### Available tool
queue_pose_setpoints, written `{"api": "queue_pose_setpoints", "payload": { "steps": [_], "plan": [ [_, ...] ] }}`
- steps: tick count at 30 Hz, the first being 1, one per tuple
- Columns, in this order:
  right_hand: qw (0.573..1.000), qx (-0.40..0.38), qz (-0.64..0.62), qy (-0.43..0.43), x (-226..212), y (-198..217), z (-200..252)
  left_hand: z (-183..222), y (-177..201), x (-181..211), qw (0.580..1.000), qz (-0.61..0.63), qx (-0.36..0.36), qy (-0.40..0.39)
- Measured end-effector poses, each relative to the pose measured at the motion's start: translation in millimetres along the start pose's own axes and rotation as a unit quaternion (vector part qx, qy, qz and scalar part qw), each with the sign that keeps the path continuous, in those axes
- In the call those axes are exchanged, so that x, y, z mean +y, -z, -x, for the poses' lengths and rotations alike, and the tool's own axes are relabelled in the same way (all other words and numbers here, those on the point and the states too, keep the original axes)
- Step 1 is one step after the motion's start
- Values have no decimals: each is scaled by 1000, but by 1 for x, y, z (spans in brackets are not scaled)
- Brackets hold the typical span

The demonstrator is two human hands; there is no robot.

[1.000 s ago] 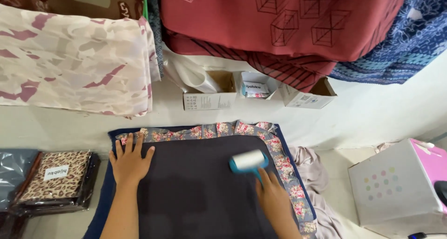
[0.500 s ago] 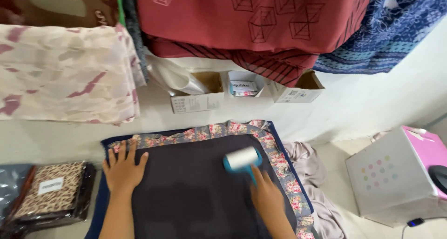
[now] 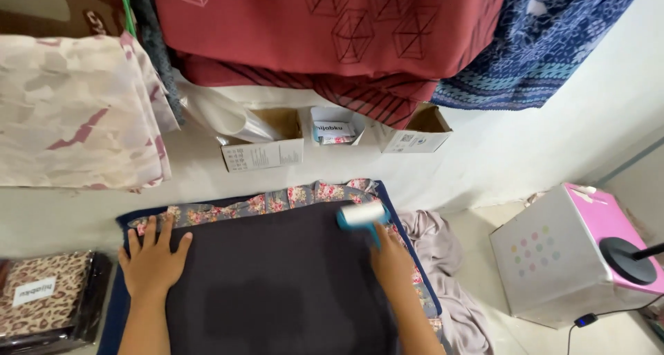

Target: The person is cleaning a hijab with a lint roller and then folding it neatly on the floor.

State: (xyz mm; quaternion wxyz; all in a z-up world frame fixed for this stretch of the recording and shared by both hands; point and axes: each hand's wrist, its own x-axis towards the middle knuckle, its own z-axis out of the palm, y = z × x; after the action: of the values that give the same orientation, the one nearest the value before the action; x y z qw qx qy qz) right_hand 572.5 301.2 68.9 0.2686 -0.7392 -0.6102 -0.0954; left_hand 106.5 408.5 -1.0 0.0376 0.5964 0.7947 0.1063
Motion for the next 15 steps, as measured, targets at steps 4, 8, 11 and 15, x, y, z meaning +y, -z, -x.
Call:
{"api": "queue_pose_setpoints", "payload": {
  "steps": [4, 8, 11, 15],
  "plan": [
    [997, 35, -67, 29, -3, -60, -65, 0, 3, -1, 1000, -12, -17, 6],
    [996, 39, -75, 27, 3, -45, -47, 0, 6, -1, 1000, -20, -20, 12],
    [999, 10, -37, 7, 24, -7, 13, -2, 4, 0, 1000, -10, -20, 10],
    [997, -31, -71, 1, 109, 12, 123, -8, -1, -2, 997, -53, -55, 24]
  ]
}}
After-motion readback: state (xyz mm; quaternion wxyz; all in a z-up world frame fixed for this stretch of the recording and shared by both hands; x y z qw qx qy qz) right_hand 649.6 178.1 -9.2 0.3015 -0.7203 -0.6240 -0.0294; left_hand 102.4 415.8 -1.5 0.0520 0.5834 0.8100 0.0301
